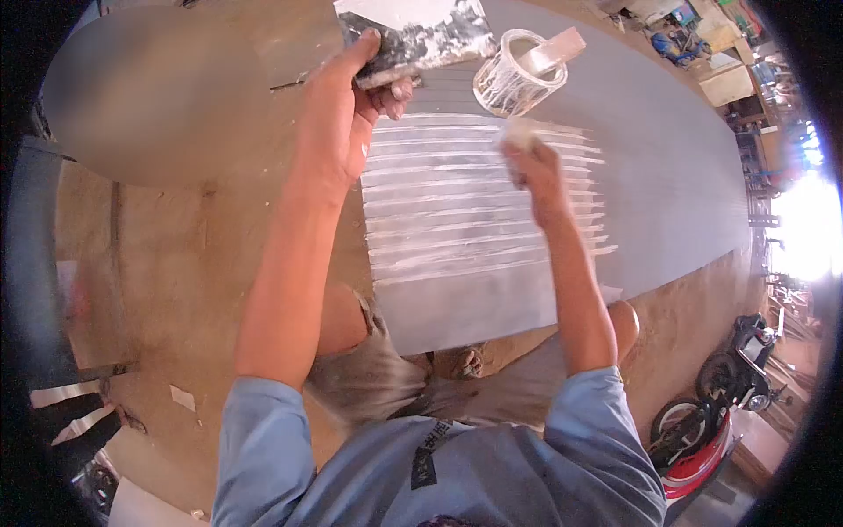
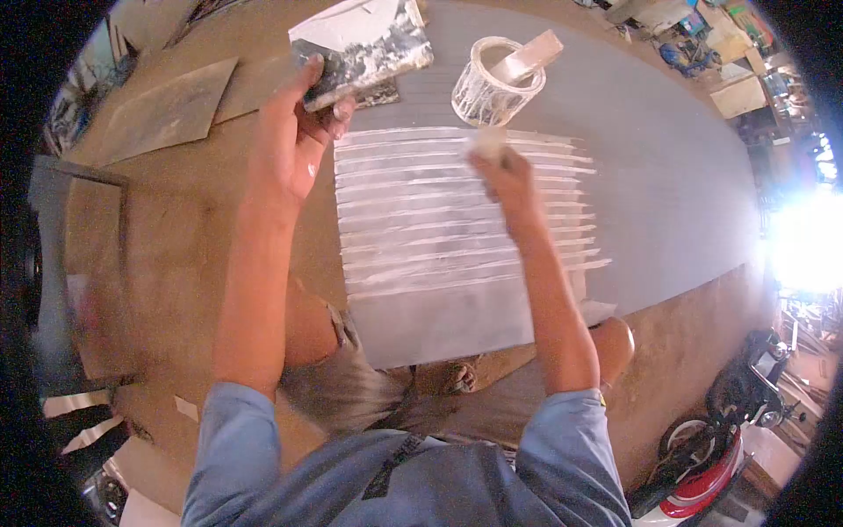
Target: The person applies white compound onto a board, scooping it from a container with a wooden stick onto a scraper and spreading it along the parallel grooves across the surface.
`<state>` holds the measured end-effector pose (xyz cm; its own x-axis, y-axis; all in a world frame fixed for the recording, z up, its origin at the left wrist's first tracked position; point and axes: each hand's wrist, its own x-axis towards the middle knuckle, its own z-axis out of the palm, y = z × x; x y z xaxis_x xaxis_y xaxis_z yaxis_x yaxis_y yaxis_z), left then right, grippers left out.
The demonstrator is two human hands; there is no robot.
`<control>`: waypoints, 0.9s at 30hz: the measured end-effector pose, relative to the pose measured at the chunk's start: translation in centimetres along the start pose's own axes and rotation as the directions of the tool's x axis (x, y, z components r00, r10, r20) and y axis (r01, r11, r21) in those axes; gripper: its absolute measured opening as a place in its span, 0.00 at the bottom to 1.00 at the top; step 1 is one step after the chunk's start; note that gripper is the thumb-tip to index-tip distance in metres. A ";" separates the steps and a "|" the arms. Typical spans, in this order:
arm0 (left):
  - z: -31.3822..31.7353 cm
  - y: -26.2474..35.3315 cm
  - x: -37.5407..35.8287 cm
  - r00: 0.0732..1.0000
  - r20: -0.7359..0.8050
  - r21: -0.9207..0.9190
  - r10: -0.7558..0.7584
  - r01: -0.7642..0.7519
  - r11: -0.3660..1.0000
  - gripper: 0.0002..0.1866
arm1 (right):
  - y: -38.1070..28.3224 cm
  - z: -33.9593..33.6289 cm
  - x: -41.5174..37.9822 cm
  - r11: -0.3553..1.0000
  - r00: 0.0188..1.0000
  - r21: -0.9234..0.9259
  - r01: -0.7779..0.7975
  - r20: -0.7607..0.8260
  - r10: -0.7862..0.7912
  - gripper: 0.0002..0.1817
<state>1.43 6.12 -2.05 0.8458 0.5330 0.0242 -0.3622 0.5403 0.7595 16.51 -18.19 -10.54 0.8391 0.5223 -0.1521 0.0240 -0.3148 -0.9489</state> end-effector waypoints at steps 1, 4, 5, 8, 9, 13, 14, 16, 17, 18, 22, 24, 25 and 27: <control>-0.1 0.0 0.1 1.000 -0.002 0.007 -0.004 0.004 1.000 0.12 | 0.8 2.3 0.4 0.970 0.999 -0.241 0.036 0.015 -0.034 0.19; -0.2 0.3 0.4 0.998 -0.064 0.012 0.027 -0.026 1.000 0.12 | -1.3 8.4 0.5 0.894 0.984 -0.411 0.178 0.062 -0.167 0.20; 0.2 0.4 0.4 0.993 -0.112 0.019 0.027 -0.025 0.999 0.11 | -1.8 10.3 1.2 0.849 0.978 -0.489 0.201 0.053 -0.201 0.20; -0.3 0.6 0.4 0.991 -0.132 0.044 0.033 -0.027 0.999 0.11 | -2.3 12.2 1.8 0.835 0.968 -0.509 0.208 -0.016 -0.251 0.19; -0.4 0.6 0.6 0.995 -0.094 0.048 0.036 -0.031 0.998 0.11 | -2.4 12.1 2.0 0.864 0.960 -0.464 0.196 -0.087 -0.264 0.18; -0.4 0.5 0.6 0.993 -0.115 0.053 0.011 -0.004 0.999 0.13 | 2.1 5.5 2.8 0.708 0.819 -0.567 0.420 -0.099 -0.566 0.18; -0.3 0.4 0.6 0.996 -0.086 0.057 0.017 -0.012 0.998 0.13 | 2.3 3.4 3.4 0.710 0.850 -0.589 0.386 -0.070 -0.522 0.17; 0.0 0.2 0.5 0.998 -0.059 0.057 0.021 -0.018 0.998 0.13 | 2.2 0.2 4.4 0.707 0.881 -0.614 0.351 -0.040 -0.472 0.17; 0.3 0.3 0.6 0.997 -0.081 0.069 -0.003 0.009 0.998 0.14 | 1.9 -0.8 5.2 0.733 0.901 -0.585 0.346 -0.010 -0.434 0.18; 0.4 0.4 0.6 0.994 -0.106 0.083 -0.028 0.037 0.996 0.14 | 1.3 -1.2 5.6 0.760 0.919 -0.554 0.340 0.022 -0.394 0.19; -0.2 0.0 0.7 0.993 -0.120 0.082 0.020 -0.010 0.997 0.13 | 1.1 -1.5 7.1 0.779 0.952 -0.567 0.268 0.030 -0.306 0.20; -0.3 -0.1 0.6 0.992 -0.109 0.074 0.065 -0.057 0.996 0.15 | 1.6 -1.3 8.4 0.771 0.935 -0.569 0.287 -0.007 -0.353 0.22; -0.5 0.0 0.6 0.992 -0.111 0.079 0.065 -0.056 0.995 0.15 | 1.5 -1.1 9.0 0.774 0.936 -0.564 0.287 -0.006 -0.352 0.22; -0.6 0.3 0.6 0.994 -0.087 0.083 0.062 -0.055 0.995 0.15 | 0.9 -0.9 9.7 0.802 0.955 -0.552 0.229 -0.034 -0.296 0.23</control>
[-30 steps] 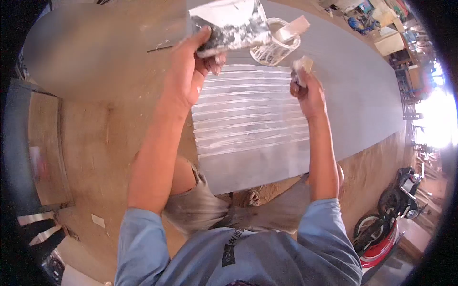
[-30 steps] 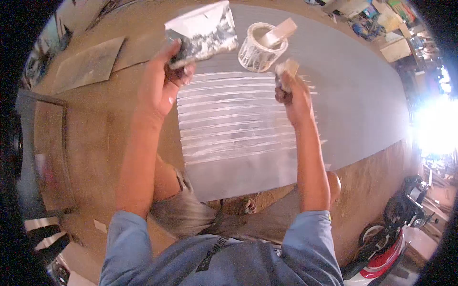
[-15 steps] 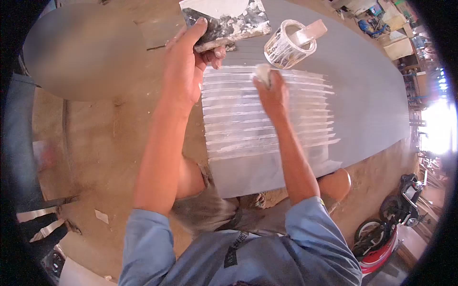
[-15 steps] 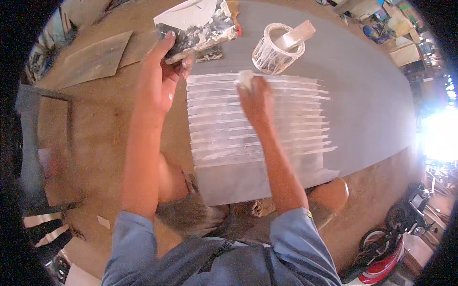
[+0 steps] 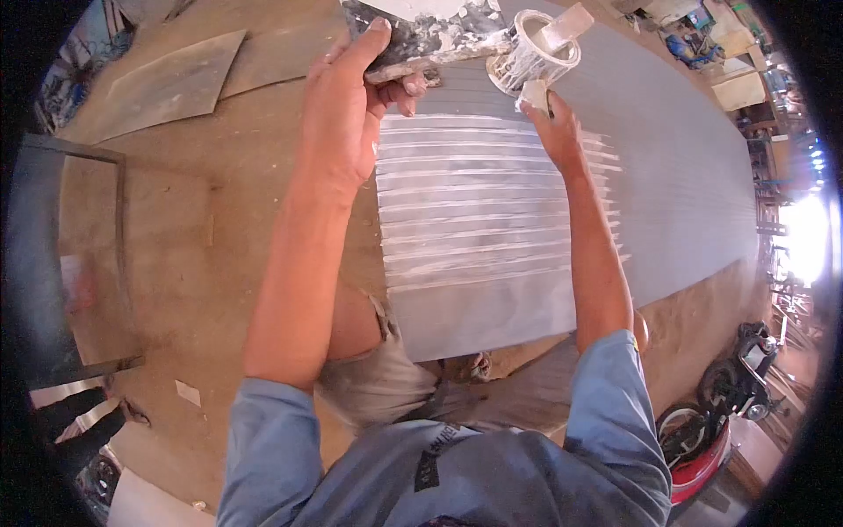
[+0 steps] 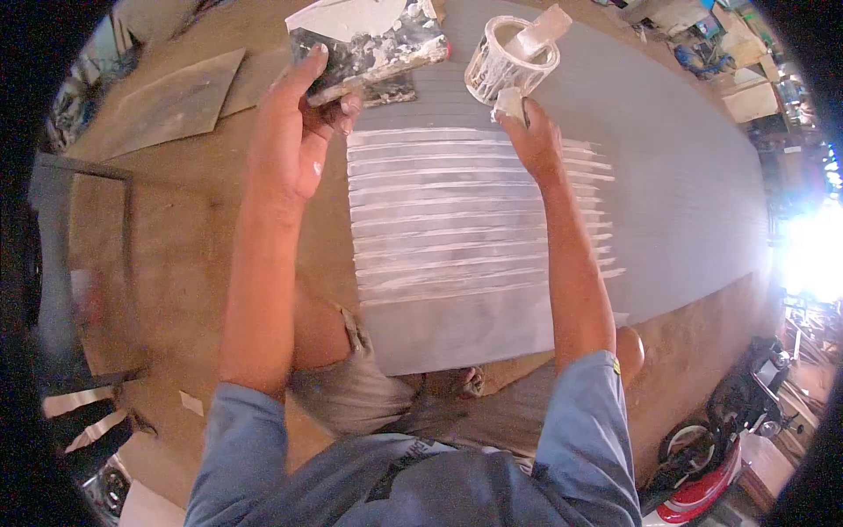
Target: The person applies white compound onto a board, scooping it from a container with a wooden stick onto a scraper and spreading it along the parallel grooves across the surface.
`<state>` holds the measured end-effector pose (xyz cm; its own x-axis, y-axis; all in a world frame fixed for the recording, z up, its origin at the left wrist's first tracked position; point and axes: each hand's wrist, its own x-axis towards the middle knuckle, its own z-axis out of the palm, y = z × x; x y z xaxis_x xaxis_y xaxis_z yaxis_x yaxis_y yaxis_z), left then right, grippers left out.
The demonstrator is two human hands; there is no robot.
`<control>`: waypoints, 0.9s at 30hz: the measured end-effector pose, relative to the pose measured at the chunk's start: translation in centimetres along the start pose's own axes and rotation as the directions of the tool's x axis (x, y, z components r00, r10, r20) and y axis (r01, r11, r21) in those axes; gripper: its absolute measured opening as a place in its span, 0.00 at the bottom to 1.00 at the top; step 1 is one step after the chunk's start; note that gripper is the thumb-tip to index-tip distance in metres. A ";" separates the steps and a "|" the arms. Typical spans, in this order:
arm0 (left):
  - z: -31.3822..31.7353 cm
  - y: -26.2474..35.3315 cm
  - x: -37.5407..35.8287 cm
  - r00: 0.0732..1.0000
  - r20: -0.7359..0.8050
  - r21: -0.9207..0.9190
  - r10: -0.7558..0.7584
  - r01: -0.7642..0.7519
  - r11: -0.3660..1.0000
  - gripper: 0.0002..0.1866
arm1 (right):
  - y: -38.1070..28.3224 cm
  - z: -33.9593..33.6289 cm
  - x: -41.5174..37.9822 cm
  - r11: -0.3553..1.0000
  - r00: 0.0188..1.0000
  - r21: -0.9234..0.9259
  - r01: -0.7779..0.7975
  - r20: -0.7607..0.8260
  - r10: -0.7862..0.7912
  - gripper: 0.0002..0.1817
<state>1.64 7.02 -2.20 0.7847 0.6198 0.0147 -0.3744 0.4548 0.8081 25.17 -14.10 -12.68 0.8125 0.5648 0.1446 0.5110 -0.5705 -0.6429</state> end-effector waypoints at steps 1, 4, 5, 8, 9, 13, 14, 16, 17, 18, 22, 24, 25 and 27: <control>0.0 0.0 0.0 1.000 -0.002 0.005 0.003 -0.003 1.000 0.15 | -0.3 0.3 0.0 1.000 1.000 0.006 0.003 0.001 -0.003 0.23; 0.0 0.4 0.1 1.000 -0.023 0.006 -0.004 0.004 1.000 0.15 | -2.6 2.3 -0.4 0.999 0.999 0.033 0.023 -0.035 -0.021 0.22; -0.2 0.3 0.3 1.000 -0.017 -0.007 -0.005 0.005 1.000 0.15 | -3.8 3.7 -1.2 0.998 1.000 0.053 0.025 -0.010 -0.025 0.22; -0.7 0.0 0.7 1.000 -0.007 -0.016 0.008 -0.008 1.000 0.14 | -8.5 7.4 -3.8 0.982 0.991 0.181 0.060 0.104 -0.079 0.22; -0.8 -0.1 0.6 1.000 0.000 -0.014 0.020 -0.020 1.000 0.14 | -10.0 8.5 -4.4 0.988 0.988 0.144 0.055 0.133 -0.075 0.22; -0.7 0.1 0.4 0.999 -0.036 -0.018 0.007 -0.007 1.000 0.13 | -13.9 11.5 -5.2 0.999 0.987 0.003 0.044 0.157 -0.044 0.20; -0.8 0.1 0.4 0.999 -0.037 -0.017 0.011 -0.011 1.000 0.13 | -14.4 12.0 -5.3 0.999 0.987 0.004 0.044 0.157 -0.044 0.20; -0.7 -0.1 0.4 1.000 -0.028 -0.021 0.009 -0.009 1.000 0.13 | -14.8 12.7 -5.3 0.998 0.989 -0.011 0.068 0.131 -0.066 0.17; -0.8 -0.2 0.4 0.999 -0.033 -0.015 -0.004 0.003 1.000 0.13 | -14.9 13.1 -5.3 0.998 0.991 -0.019 0.058 0.126 -0.055 0.17; -0.8 -0.3 0.4 0.999 -0.036 -0.011 -0.018 0.017 1.000 0.13 | -15.0 13.1 -5.2 0.994 0.986 -0.057 0.093 0.144 -0.084 0.16; -0.6 -0.4 0.4 0.999 -0.046 -0.006 -0.027 0.027 1.000 0.13 | -13.3 11.4 -4.1 0.979 0.977 -0.168 0.115 0.195 -0.081 0.17; -0.6 -0.1 0.1 0.999 -0.044 0.052 0.002 0.001 0.999 0.14 | -11.2 9.4 -3.5 0.976 0.979 -0.202 0.084 0.198 -0.043 0.20; -0.5 0.1 0.1 0.996 -0.083 0.053 -0.013 0.018 0.998 0.13 | -9.9 8.1 -3.1 0.968 0.979 -0.240 0.079 0.202 -0.030 0.21; -0.9 -0.1 0.0 0.995 -0.096 0.082 -0.013 0.020 0.996 0.13 | -7.0 6.0 -2.6 0.958 0.977 -0.278 0.066 0.211 -0.006 0.22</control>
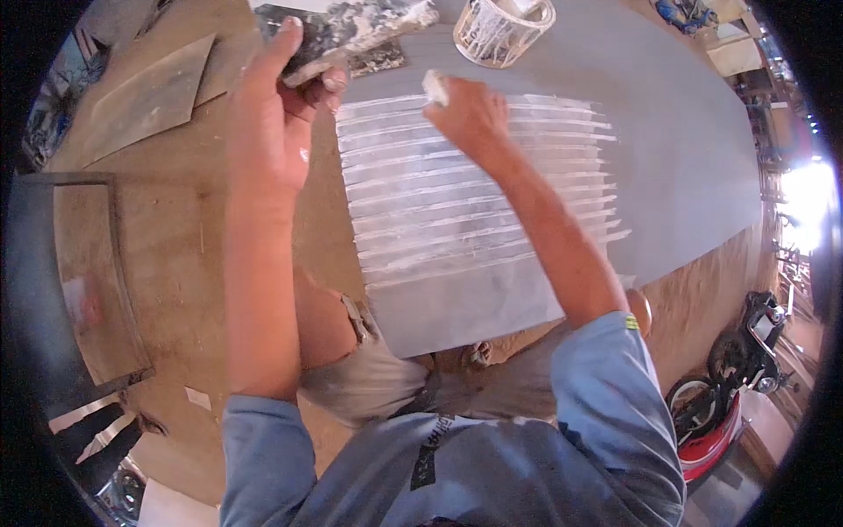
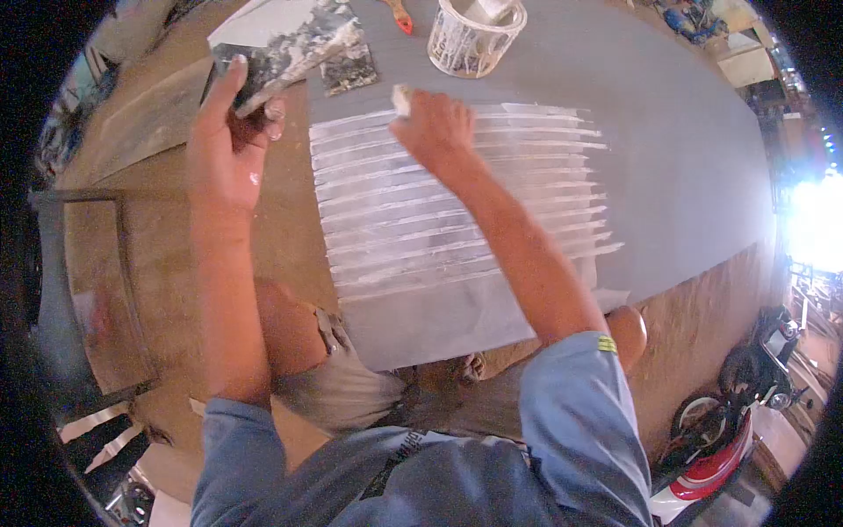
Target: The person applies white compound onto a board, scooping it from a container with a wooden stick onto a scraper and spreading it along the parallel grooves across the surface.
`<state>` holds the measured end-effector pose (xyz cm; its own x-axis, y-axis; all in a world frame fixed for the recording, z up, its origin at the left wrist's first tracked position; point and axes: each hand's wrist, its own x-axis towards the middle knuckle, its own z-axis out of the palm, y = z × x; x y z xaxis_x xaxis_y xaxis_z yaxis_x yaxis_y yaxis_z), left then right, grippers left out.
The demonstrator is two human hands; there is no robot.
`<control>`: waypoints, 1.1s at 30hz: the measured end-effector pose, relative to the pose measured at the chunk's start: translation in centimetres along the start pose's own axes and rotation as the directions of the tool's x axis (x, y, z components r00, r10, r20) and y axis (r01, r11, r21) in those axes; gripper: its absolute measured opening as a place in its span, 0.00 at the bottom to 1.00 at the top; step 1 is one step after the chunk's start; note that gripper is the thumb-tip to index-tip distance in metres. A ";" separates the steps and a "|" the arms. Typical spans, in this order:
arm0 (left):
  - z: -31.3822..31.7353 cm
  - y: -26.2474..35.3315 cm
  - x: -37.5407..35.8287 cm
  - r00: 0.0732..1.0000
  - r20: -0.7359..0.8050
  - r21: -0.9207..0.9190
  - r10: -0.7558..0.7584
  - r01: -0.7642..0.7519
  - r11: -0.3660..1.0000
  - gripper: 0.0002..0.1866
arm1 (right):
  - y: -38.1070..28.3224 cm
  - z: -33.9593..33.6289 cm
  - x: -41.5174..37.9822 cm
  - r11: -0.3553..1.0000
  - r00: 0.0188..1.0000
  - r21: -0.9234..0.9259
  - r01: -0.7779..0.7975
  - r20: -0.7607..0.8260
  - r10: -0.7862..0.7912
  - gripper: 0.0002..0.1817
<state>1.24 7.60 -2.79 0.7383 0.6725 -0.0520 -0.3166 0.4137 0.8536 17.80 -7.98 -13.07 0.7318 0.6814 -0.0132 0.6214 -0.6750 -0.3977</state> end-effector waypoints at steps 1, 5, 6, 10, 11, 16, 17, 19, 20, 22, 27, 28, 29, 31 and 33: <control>0.1 -0.1 0.0 1.000 -0.009 0.029 0.007 -0.007 1.000 0.13 | 1.7 -0.5 0.1 0.999 0.998 -0.048 0.012 -0.069 -0.015 0.22; 1.0 -0.2 -0.5 0.999 0.037 0.045 0.004 -0.006 0.999 0.13 | 5.3 -4.1 -0.3 0.990 0.999 -0.137 -0.034 -0.039 0.029 0.21; 1.1 -0.3 -0.5 0.999 0.042 0.048 0.000 -0.002 0.999 0.13 | 6.7 -4.5 -0.2 0.990 0.999 -0.135 -0.041 -0.041 0.036 0.21; 0.7 -0.9 -0.4 0.999 -0.007 0.081 -0.038 0.038 0.996 0.13 | 10.8 -6.6 -0.1 0.971 0.992 -0.209 -0.119 -0.073 0.105 0.23; 0.7 -1.0 -0.3 0.998 -0.039 0.100 -0.041 0.045 0.994 0.13 | 11.4 -7.5 -0.4 0.964 0.989 -0.224 -0.142 -0.069 0.129 0.23; 1.0 -1.0 -0.3 0.998 -0.033 0.099 -0.050 0.053 0.994 0.13 | 17.1 -8.9 -0.3 0.944 0.979 -0.276 -0.180 -0.142 0.145 0.25; 1.2 -1.0 -0.5 0.997 -0.055 0.111 -0.056 0.062 0.992 0.13 | 18.0 -9.4 -0.3 0.932 0.976 -0.298 -0.205 -0.139 0.170 0.26; 1.3 -1.0 -0.7 0.996 -0.077 0.121 -0.054 0.063 0.991 0.13 | 20.1 -10.4 -0.3 0.915 0.971 -0.326 -0.237 -0.100 0.216 0.27; 1.1 -0.9 -0.6 0.997 -0.044 0.092 -0.055 0.059 0.994 0.13 | 22.3 -10.4 -0.3 0.906 0.961 -0.328 -0.269 -0.160 0.227 0.28; 0.9 -0.7 -1.0 0.999 -0.016 0.059 -0.038 0.039 0.998 0.13 | 26.3 -11.7 -0.2 0.882 0.935 -0.316 -0.349 -0.184 0.304 0.29; 2.4 -1.5 -1.2 0.994 0.019 0.045 -0.105 0.105 0.993 0.12 | 28.8 -14.1 -0.5 0.862 0.824 0.096 -0.498 -0.257 0.505 0.30; 3.1 -1.9 -1.4 0.988 -0.020 0.047 -0.151 0.152 0.987 0.12 | 27.1 -13.9 -1.1 0.789 0.800 0.460 -0.407 -0.237 0.551 0.27; 3.2 -2.2 -1.8 0.989 -0.003 0.035 -0.145 0.145 0.989 0.12 | 22.3 -14.3 -2.3 0.662 0.824 0.665 -0.347 -0.121 0.553 0.26; 8.0 -4.7 -0.9 0.964 0.103 0.067 -0.245 0.239 0.969 0.11 | 14.1 -17.4 -6.6 0.561 0.861 0.811 -0.165 -0.159 0.483 0.26; 7.1 -6.7 -1.4 0.953 0.061 0.167 -0.297 0.284 0.944 0.12 | 7.8 -15.8 -8.5 0.586 0.933 0.803 -0.109 -0.121 0.339 0.31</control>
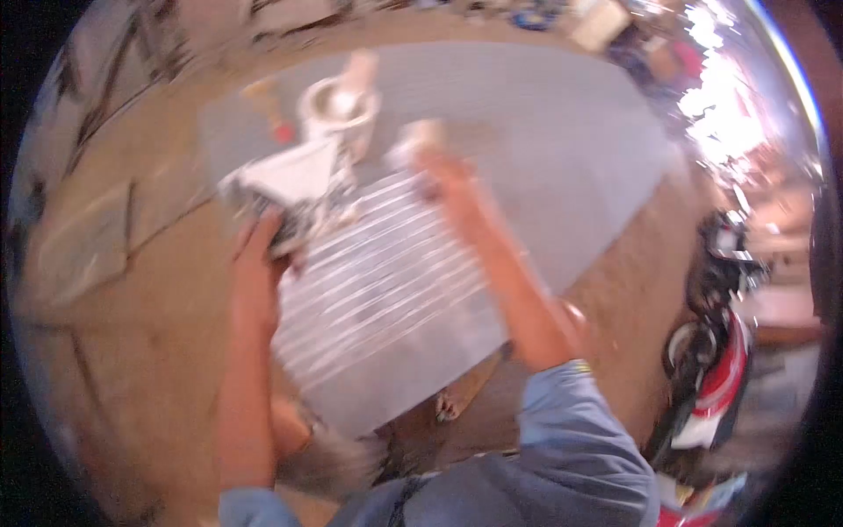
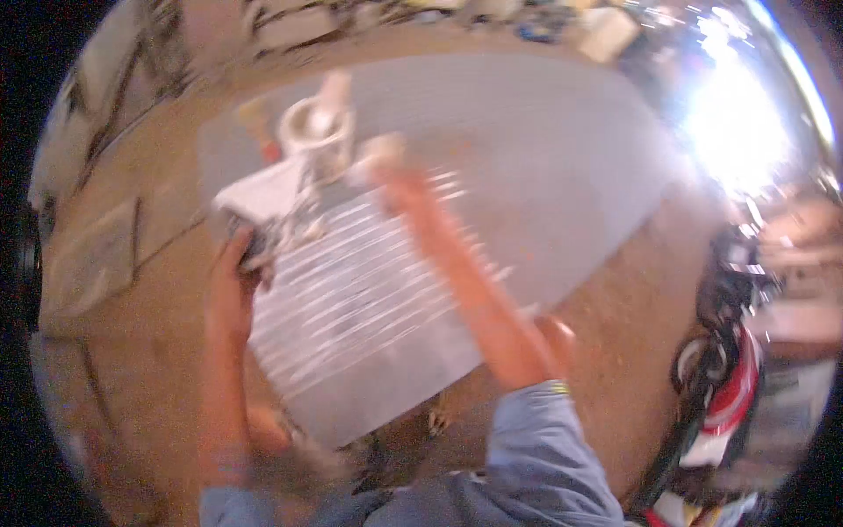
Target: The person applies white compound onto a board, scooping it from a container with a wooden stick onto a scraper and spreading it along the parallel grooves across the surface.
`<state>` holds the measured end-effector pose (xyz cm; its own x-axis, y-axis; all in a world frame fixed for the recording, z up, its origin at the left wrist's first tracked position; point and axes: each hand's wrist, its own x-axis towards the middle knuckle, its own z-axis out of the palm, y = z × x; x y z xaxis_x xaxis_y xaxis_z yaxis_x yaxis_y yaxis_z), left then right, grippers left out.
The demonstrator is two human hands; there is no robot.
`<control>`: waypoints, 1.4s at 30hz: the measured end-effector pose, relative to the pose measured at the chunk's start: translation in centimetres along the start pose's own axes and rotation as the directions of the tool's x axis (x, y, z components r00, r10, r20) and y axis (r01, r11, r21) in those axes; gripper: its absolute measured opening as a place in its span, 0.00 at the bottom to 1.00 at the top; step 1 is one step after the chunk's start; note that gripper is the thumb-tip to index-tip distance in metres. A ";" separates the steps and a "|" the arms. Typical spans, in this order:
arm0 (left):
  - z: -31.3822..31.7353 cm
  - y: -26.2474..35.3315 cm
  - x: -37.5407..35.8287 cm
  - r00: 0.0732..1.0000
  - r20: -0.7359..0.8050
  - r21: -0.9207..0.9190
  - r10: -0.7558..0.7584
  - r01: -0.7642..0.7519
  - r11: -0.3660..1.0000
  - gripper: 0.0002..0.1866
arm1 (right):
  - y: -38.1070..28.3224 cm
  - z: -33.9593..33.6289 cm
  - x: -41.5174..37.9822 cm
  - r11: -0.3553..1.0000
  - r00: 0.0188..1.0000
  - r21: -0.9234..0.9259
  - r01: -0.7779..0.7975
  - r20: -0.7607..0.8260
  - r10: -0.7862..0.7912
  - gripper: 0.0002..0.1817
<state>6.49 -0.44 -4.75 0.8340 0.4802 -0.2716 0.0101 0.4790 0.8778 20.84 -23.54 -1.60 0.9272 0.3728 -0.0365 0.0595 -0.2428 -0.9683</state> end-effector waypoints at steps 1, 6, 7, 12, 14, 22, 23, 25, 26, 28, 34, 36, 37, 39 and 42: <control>-0.7 -0.1 -0.4 0.998 0.066 -0.007 -0.021 0.021 1.000 0.12 | -0.9 3.0 -1.6 0.998 0.999 0.043 -0.046 0.012 0.046 0.34; -2.2 1.0 -1.7 0.990 0.132 -0.012 -0.049 0.051 0.999 0.12 | -0.2 5.2 -0.8 0.973 0.962 0.226 -0.039 0.274 -0.025 0.19; -2.6 0.8 -1.6 0.991 0.097 -0.076 -0.087 0.095 0.993 0.11 | 0.4 5.1 -0.7 0.983 0.968 0.180 -0.020 0.250 -0.026 0.18; -3.9 3.9 -1.4 0.995 -0.039 -0.175 0.092 -0.097 0.980 0.12 | 4.2 4.2 -0.9 0.892 0.995 0.445 -0.084 0.090 0.049 0.16; -6.2 4.5 -1.3 0.984 -0.140 -0.113 0.112 -0.128 0.985 0.11 | 5.6 7.2 -2.3 0.911 0.980 0.377 -0.170 0.159 0.117 0.17; -8.3 6.5 -0.2 0.945 -0.134 -0.269 0.299 -0.325 0.906 0.12 | 3.2 19.8 -2.7 0.891 0.940 -0.419 0.173 0.342 -0.022 0.19; -8.7 6.3 0.0 0.946 -0.130 -0.289 0.298 -0.324 0.901 0.14 | 4.2 21.6 -2.3 0.870 0.934 -0.430 0.241 0.345 -0.088 0.19; -9.0 6.0 0.0 0.946 -0.131 -0.288 0.297 -0.323 0.902 0.14 | 4.7 24.1 -1.9 0.847 0.922 -0.436 0.304 0.360 -0.146 0.20; -8.6 5.8 0.2 0.948 -0.111 -0.294 0.298 -0.317 0.902 0.14 | 4.4 24.7 -1.6 0.817 0.923 -0.487 0.310 0.361 -0.136 0.19; -8.5 5.7 0.2 0.949 -0.082 -0.295 0.304 -0.315 0.902 0.14 | 4.3 26.5 -1.3 0.782 0.924 -0.538 0.315 0.361 -0.124 0.19; -7.9 5.9 -0.2 0.953 -0.074 -0.272 0.295 -0.304 0.913 0.13 | 5.7 24.6 0.1 0.659 0.926 -0.656 0.368 0.325 -0.194 0.19; -7.4 6.5 -1.0 0.945 -0.131 -0.246 0.299 -0.323 0.914 0.12 | 7.6 20.7 2.0 0.653 0.935 -0.672 0.350 0.291 -0.202 0.22; -7.4 6.5 -1.1 0.941 -0.118 -0.220 0.316 -0.335 0.916 0.12 | 8.4 18.4 2.5 0.628 0.936 -0.694 0.352 0.249 -0.250 0.22; -7.1 6.6 -1.5 0.942 -0.102 -0.228 0.319 -0.334 0.914 0.12 | 9.4 13.1 4.6 0.541 0.941 -0.770 0.338 0.255 -0.225 0.24; -6.6 6.6 -1.9 0.943 -0.085 -0.228 0.321 -0.332 0.915 0.13 | 11.8 5.5 7.4 0.390 0.928 -0.873 0.292 0.162 -0.334 0.23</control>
<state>1.35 6.63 -1.08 0.7433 0.6690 -0.0078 -0.3933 0.4464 0.8037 26.43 -18.73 -14.70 0.7812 0.5720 0.2501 0.6172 -0.7677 -0.1723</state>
